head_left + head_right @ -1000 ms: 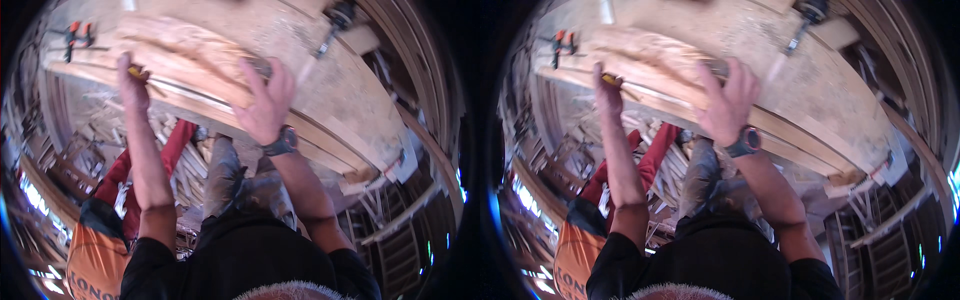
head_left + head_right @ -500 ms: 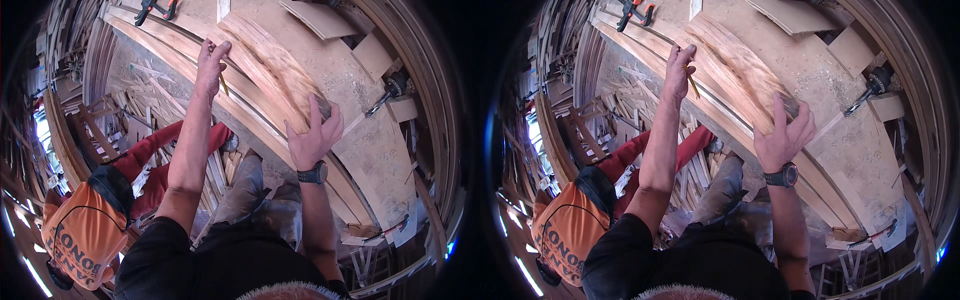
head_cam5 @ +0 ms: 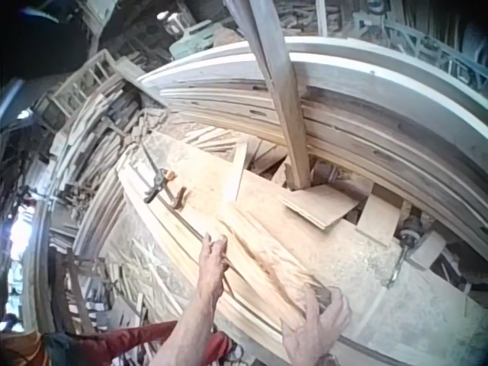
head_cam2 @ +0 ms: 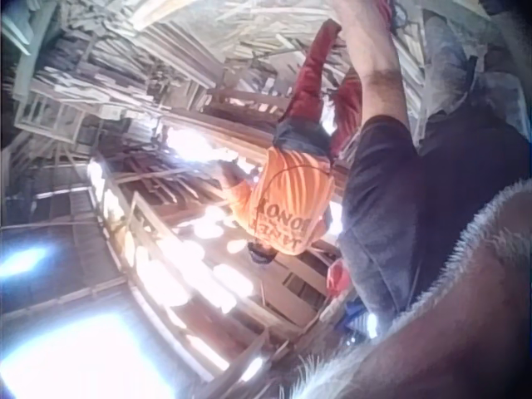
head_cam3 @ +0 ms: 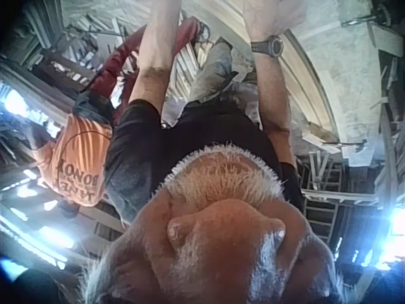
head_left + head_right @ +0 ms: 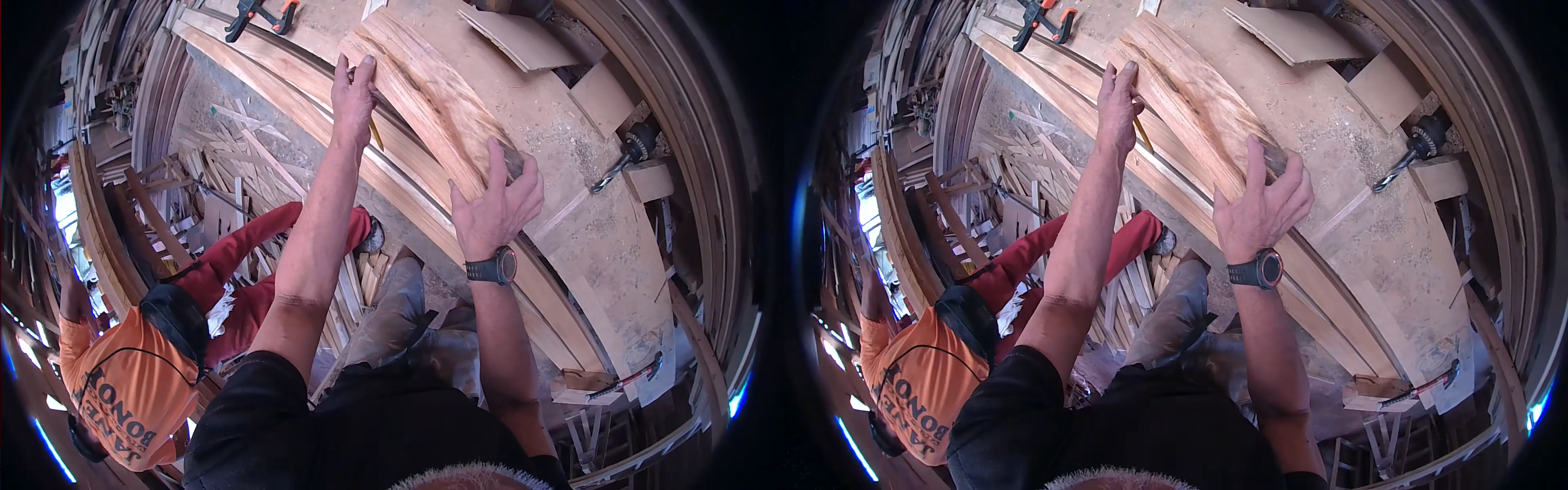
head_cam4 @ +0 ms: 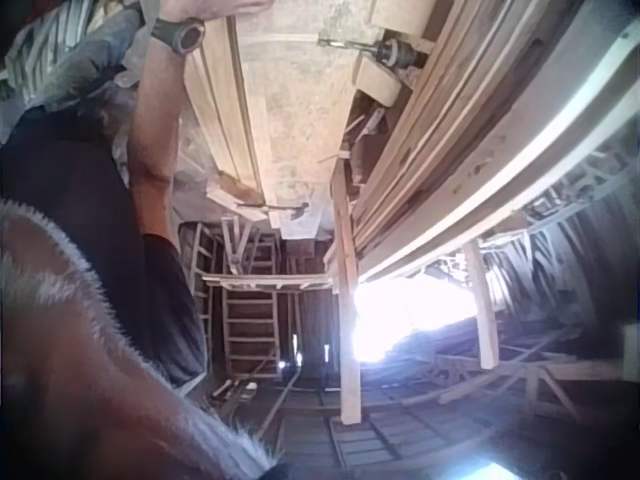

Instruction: The person measures and marks wooden pieces with a pencil and square, carries wood blocks and tools across the workshop, and aligns and hammers wooden components together on a workbench.

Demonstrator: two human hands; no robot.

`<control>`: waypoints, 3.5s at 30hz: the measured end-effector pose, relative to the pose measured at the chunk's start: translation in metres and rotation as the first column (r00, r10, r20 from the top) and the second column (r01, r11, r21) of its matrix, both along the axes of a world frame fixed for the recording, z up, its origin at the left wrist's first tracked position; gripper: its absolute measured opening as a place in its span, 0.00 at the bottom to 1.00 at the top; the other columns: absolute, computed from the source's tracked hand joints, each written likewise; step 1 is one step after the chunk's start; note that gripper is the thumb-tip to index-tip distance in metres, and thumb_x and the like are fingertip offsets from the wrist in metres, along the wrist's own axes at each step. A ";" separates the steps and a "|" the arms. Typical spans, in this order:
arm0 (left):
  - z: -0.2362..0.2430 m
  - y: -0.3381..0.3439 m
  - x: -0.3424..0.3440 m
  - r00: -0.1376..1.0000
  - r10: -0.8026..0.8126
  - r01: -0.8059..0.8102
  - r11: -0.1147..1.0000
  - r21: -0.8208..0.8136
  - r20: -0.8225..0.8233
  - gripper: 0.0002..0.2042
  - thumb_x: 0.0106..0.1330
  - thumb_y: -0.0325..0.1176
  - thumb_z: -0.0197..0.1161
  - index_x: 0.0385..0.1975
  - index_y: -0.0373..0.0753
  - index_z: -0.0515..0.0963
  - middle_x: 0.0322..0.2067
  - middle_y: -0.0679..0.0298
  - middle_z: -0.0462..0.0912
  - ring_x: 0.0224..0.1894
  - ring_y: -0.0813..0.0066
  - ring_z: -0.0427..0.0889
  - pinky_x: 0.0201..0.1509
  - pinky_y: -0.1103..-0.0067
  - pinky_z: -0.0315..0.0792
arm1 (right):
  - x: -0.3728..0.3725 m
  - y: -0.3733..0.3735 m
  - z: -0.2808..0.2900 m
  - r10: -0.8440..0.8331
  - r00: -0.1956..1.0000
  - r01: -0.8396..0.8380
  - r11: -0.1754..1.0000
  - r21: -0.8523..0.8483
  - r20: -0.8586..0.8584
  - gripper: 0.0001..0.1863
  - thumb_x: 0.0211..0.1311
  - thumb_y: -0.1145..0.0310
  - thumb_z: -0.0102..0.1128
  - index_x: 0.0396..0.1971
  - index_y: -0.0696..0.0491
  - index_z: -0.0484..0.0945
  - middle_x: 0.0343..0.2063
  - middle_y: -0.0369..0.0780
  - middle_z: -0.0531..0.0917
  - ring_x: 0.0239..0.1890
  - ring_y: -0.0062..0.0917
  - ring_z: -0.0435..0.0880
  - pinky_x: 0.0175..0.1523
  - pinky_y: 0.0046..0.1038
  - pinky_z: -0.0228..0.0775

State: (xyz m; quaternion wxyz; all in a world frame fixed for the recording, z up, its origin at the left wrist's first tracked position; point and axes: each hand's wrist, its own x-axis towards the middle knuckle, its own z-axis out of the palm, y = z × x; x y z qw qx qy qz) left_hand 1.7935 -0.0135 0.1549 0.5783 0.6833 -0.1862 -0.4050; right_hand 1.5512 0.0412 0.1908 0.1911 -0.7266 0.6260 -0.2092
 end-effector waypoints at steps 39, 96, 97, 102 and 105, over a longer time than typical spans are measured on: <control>-0.017 0.129 -0.291 0.497 -0.566 0.528 0.799 0.289 0.657 0.18 0.64 0.35 0.68 0.52 0.37 0.78 0.39 0.62 0.79 0.32 0.78 0.74 0.34 0.81 0.70 | -0.717 0.291 -0.169 -0.783 0.471 0.882 0.430 0.192 -0.407 0.18 0.60 0.61 0.64 0.43 0.60 0.79 0.31 0.45 0.82 0.33 0.34 0.76 0.44 0.37 0.68; -0.047 0.109 -0.271 0.813 0.091 0.196 0.888 0.417 -0.575 0.18 0.65 0.48 0.67 0.31 0.37 0.76 0.29 0.60 0.84 0.15 0.87 0.63 0.17 0.85 0.55 | -0.178 -0.084 0.029 -0.064 0.887 -0.270 0.731 0.626 0.457 0.18 0.62 0.58 0.66 0.17 0.51 0.73 0.11 0.29 0.69 0.14 0.13 0.65 0.19 0.23 0.55; -0.049 0.110 -0.269 0.807 0.072 0.218 0.886 0.409 -0.587 0.18 0.65 0.48 0.67 0.31 0.37 0.76 0.28 0.60 0.84 0.15 0.87 0.63 0.17 0.85 0.55 | -0.165 -0.084 0.018 0.022 0.901 -0.288 0.777 0.559 0.433 0.18 0.60 0.58 0.67 0.17 0.53 0.75 0.11 0.30 0.70 0.14 0.15 0.66 0.20 0.24 0.58; -0.054 0.115 -0.260 0.790 0.012 0.284 0.879 0.383 -0.614 0.16 0.68 0.47 0.65 0.33 0.38 0.77 0.31 0.61 0.84 0.17 0.88 0.64 0.17 0.87 0.55 | -0.113 -0.085 0.021 0.190 0.855 -0.401 0.832 0.383 0.483 0.20 0.55 0.56 0.67 0.23 0.60 0.79 0.15 0.38 0.79 0.17 0.20 0.72 0.26 0.29 0.67; -0.054 0.117 -0.260 0.788 0.027 0.264 0.888 0.377 -0.615 0.16 0.68 0.47 0.65 0.33 0.38 0.76 0.29 0.61 0.84 0.16 0.87 0.64 0.17 0.86 0.55 | -0.137 -0.064 0.052 0.243 0.834 -0.454 0.812 0.366 0.496 0.16 0.56 0.60 0.68 0.30 0.61 0.82 0.21 0.41 0.83 0.21 0.21 0.80 0.30 0.27 0.73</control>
